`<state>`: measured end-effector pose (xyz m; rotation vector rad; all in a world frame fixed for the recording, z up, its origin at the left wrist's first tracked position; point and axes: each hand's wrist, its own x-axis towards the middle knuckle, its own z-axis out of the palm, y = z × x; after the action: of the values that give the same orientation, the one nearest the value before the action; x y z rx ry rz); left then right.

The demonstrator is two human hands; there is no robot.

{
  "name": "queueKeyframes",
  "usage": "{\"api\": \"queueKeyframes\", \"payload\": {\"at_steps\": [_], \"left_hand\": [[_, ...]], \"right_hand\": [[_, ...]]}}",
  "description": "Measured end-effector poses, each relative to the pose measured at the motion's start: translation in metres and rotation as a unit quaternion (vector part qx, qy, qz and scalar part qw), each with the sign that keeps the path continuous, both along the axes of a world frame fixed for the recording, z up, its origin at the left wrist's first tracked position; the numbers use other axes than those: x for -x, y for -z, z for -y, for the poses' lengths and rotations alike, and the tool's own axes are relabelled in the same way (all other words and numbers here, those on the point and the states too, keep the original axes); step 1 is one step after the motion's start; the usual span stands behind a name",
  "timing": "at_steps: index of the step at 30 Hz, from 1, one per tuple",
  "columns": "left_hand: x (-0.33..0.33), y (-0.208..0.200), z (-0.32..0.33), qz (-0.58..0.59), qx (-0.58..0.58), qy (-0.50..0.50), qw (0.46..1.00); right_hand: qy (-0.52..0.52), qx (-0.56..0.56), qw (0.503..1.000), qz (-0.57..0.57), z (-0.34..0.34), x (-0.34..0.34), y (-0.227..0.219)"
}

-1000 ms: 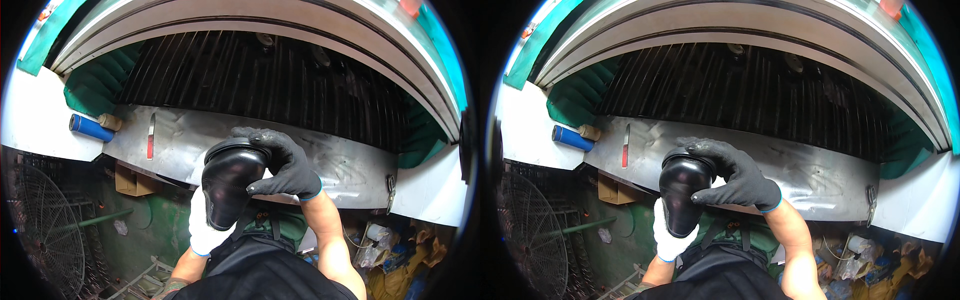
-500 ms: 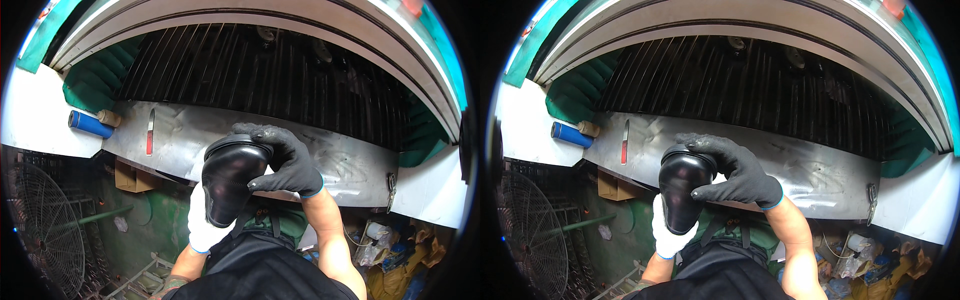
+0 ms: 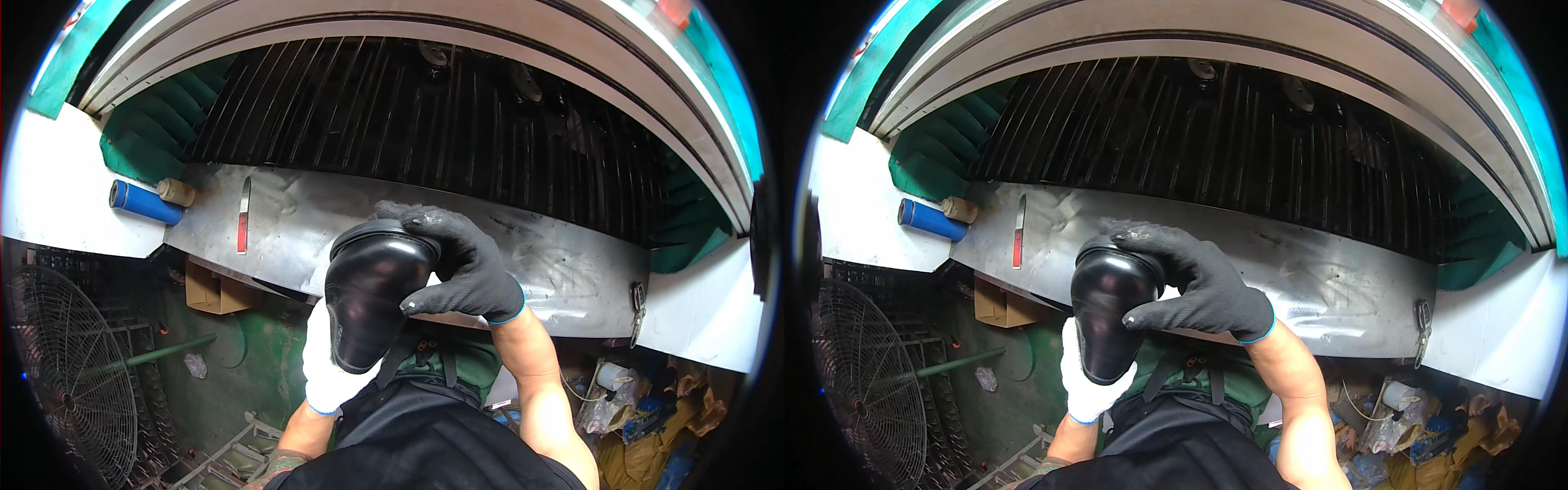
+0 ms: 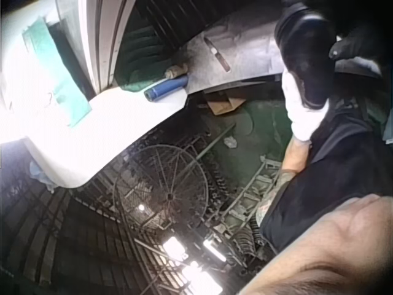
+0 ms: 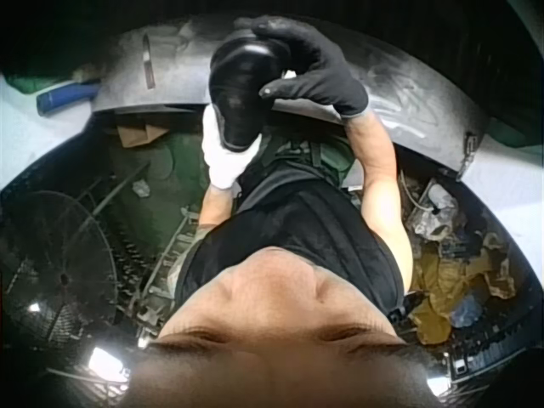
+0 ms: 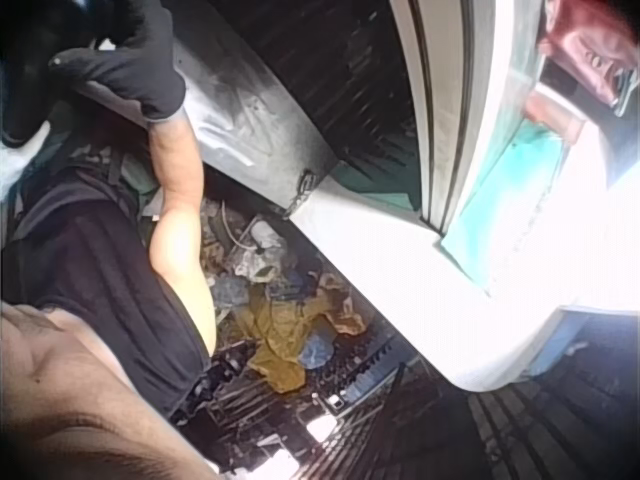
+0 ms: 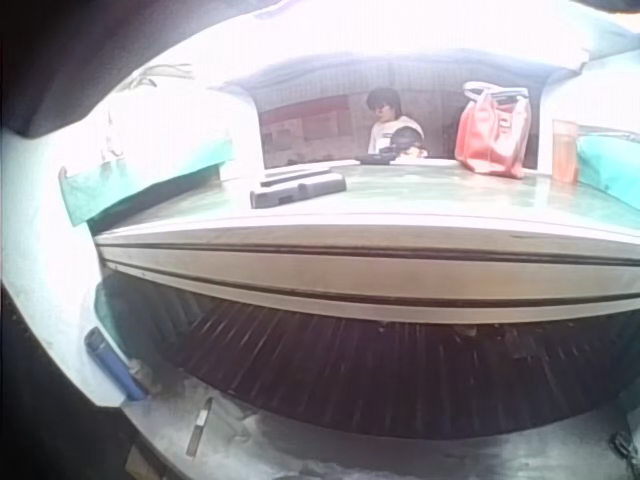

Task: The person cleans a pair of black shoes using a white cloth and a green sponge. They wipe the exterior and interior of the first shoe, then place it on a metal rack. They repeat the cleaning process on the second shoe, wiping the sole and upper parts before placing it on the rack.

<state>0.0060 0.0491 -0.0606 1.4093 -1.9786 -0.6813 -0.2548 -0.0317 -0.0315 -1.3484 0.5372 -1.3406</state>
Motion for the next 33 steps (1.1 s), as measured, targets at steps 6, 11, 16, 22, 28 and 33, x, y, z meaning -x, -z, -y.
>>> {"api": "queueKeyframes", "payload": {"at_steps": [6, 11, 16, 22, 28, 33], "left_hand": [[-0.025, -0.004, -0.001, -0.168, -0.125, 0.051, 0.976], [-0.025, -0.006, -0.004, -0.412, -0.288, 0.049, 0.863], [-0.042, 0.026, -0.008, -0.498, -0.454, -0.020, 0.739], [-0.019, 0.007, -0.005, -0.507, -0.418, 0.012, 0.753], [-0.005, -0.015, 0.002, -0.594, -0.422, 0.021, 0.684], [0.004, -0.021, 0.003, -0.652, -0.449, -0.008, 0.611]], "right_hand": [[-0.095, 0.017, 0.986, -0.135, 0.019, 0.012, -0.019], [-0.044, -0.053, 0.983, -0.168, 0.016, -0.017, -0.029], [-0.018, -0.086, 0.980, -0.181, 0.009, -0.029, -0.021], [0.019, -0.077, 0.982, -0.169, 0.005, -0.030, -0.022], [0.072, -0.069, 0.966, -0.238, -0.013, -0.037, -0.016], [0.060, -0.114, 0.947, -0.294, -0.026, -0.035, -0.014]]}}
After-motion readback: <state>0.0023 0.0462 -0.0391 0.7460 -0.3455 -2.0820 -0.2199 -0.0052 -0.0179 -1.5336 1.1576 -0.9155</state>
